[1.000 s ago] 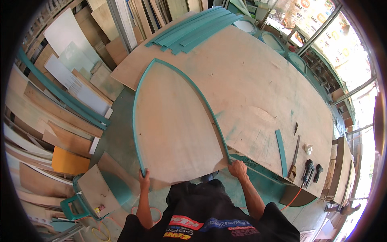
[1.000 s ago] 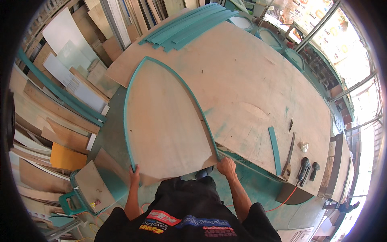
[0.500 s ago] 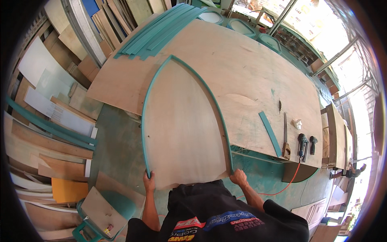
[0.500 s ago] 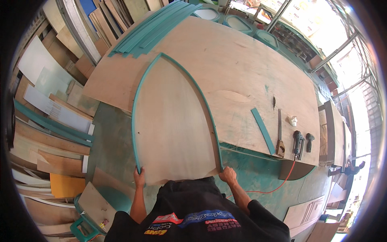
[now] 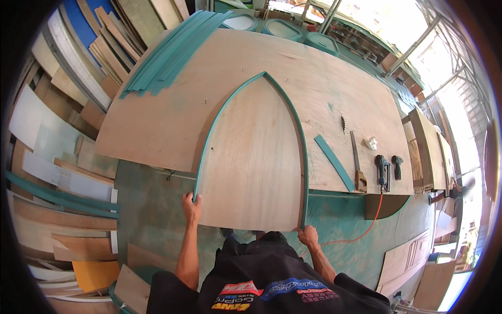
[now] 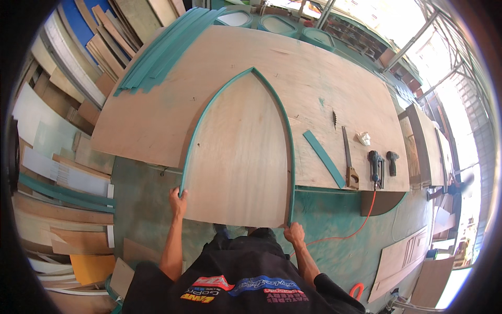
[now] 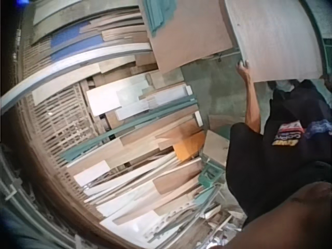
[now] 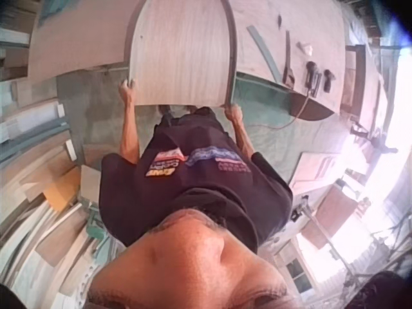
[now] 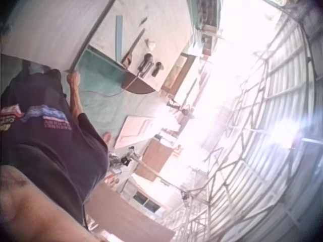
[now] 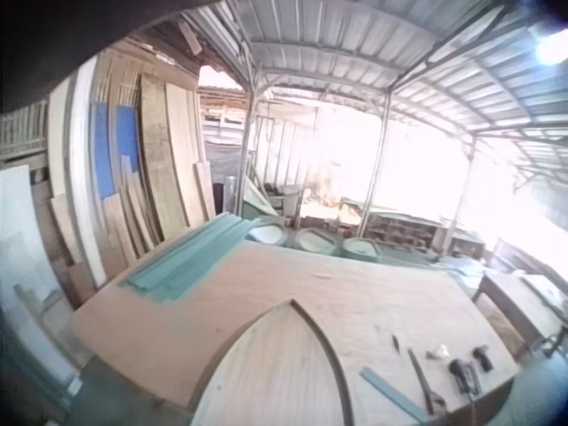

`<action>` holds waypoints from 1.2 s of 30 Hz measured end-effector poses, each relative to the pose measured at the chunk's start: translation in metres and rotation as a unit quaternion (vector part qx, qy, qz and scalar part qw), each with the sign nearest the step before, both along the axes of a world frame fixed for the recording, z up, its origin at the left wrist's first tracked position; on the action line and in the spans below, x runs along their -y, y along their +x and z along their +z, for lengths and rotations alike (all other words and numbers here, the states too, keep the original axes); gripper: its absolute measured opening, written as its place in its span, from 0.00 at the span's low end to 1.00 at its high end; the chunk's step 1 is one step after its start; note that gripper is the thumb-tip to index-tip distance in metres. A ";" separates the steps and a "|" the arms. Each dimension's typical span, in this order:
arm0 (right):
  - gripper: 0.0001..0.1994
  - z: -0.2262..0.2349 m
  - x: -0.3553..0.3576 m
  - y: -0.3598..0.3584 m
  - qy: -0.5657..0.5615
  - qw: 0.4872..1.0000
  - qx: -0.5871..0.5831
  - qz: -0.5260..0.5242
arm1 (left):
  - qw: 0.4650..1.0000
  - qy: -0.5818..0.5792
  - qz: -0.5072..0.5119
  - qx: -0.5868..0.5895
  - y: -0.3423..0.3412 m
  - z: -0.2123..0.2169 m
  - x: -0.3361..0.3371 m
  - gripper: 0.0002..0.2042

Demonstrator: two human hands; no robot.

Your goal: The person saws a green wood trim by hand, wipes the piece with a cloth, and attaches it to the edge of a curved plywood board using a pneumatic nail gun.

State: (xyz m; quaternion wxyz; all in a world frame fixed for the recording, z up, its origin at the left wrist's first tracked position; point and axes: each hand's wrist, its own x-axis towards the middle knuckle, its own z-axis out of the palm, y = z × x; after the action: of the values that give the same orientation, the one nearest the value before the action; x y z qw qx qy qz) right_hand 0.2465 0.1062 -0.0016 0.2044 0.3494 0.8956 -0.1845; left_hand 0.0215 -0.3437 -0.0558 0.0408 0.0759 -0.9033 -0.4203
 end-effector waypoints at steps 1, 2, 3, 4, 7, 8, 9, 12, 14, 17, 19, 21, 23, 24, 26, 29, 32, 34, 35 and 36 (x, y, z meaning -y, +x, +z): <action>0.19 0.000 -0.004 0.002 0.010 1.000 -0.024 0.009 | 1.000 -0.005 -0.003 0.000 -0.007 0.003 -0.005 0.14; 0.18 0.003 -0.005 -0.001 0.009 1.000 -0.026 0.012 | 1.000 -0.012 -0.003 -0.001 -0.015 0.005 -0.006 0.14; 0.17 0.006 -0.009 -0.008 0.008 0.999 -0.028 0.016 | 1.000 -0.018 -0.003 -0.003 -0.023 0.007 -0.007 0.14; 0.17 0.008 -0.013 -0.016 0.008 0.999 -0.030 0.020 | 1.000 -0.031 -0.004 -0.002 -0.032 0.009 -0.010 0.14; 0.16 0.009 -0.030 -0.035 0.030 0.996 -0.067 0.040 | 0.999 -0.049 -0.001 0.002 -0.051 0.013 -0.025 0.14; 0.15 0.011 -0.033 -0.042 0.037 0.996 -0.066 0.053 | 0.999 -0.046 0.007 0.000 -0.057 0.016 -0.033 0.14; 0.15 0.013 -0.033 -0.050 0.036 0.995 -0.079 0.044 | 0.999 -0.043 0.015 -0.002 -0.064 0.019 -0.039 0.14; 0.19 0.016 -0.034 -0.072 0.036 0.992 -0.117 0.031 | 0.998 -0.064 0.014 0.012 -0.084 0.024 -0.049 0.14; 0.23 0.014 -0.037 -0.088 0.036 0.988 -0.144 0.042 | 0.995 -0.084 0.023 -0.048 -0.100 0.022 -0.055 0.13; 0.27 0.013 -0.045 -0.116 0.022 0.985 -0.165 0.054 | 0.988 -0.103 0.036 -0.105 -0.132 0.013 -0.057 0.13; 0.26 0.010 -0.050 -0.131 0.008 0.983 -0.176 0.041 | 0.990 -0.101 0.025 -0.095 -0.154 0.017 -0.063 0.13; 0.28 0.003 -0.057 -0.141 0.000 0.981 -0.193 0.019 | 0.995 -0.088 0.000 -0.048 -0.175 0.023 -0.074 0.13; 0.26 0.002 -0.053 -0.159 -0.013 0.978 -0.209 0.012 | 0.993 -0.077 0.011 -0.084 -0.195 0.022 -0.074 0.14; 0.25 0.003 -0.052 -0.167 -0.018 0.976 -0.215 0.009 | 0.992 -0.071 0.017 -0.099 -0.202 0.021 -0.074 0.15; 0.24 0.001 -0.053 -0.182 -0.026 0.975 -0.218 0.016 | 0.992 -0.066 0.012 -0.106 -0.219 0.020 -0.071 0.15; 0.23 -0.003 -0.061 -0.180 -0.014 0.977 -0.214 0.014 | 0.998 -0.051 -0.008 -0.039 -0.223 0.021 -0.082 0.15; 0.23 -0.003 -0.054 -0.194 -0.022 0.973 -0.228 0.027 | 0.997 -0.042 0.006 -0.062 -0.229 0.013 -0.066 0.16; 0.23 -0.005 -0.059 -0.184 -0.016 0.973 -0.228 0.020 | 0.999 -0.030 -0.022 0.008 -0.232 0.015 -0.075 0.18; 0.24 -0.006 -0.058 -0.186 -0.014 0.972 -0.232 0.020 | 0.998 -0.067 -0.014 0.007 -0.234 0.013 -0.072 0.19; 0.24 -0.007 -0.056 -0.190 -0.017 0.972 -0.231 0.024 | 0.995 -0.104 -0.006 0.004 -0.237 0.012 -0.068 0.21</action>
State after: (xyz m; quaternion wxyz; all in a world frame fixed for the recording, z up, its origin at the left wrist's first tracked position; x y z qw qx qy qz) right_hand 0.0567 0.1617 -0.0089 0.0020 0.2723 0.9234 -0.2703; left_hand -0.2156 -0.2758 -0.0441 0.0420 0.0672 -0.9428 -0.3237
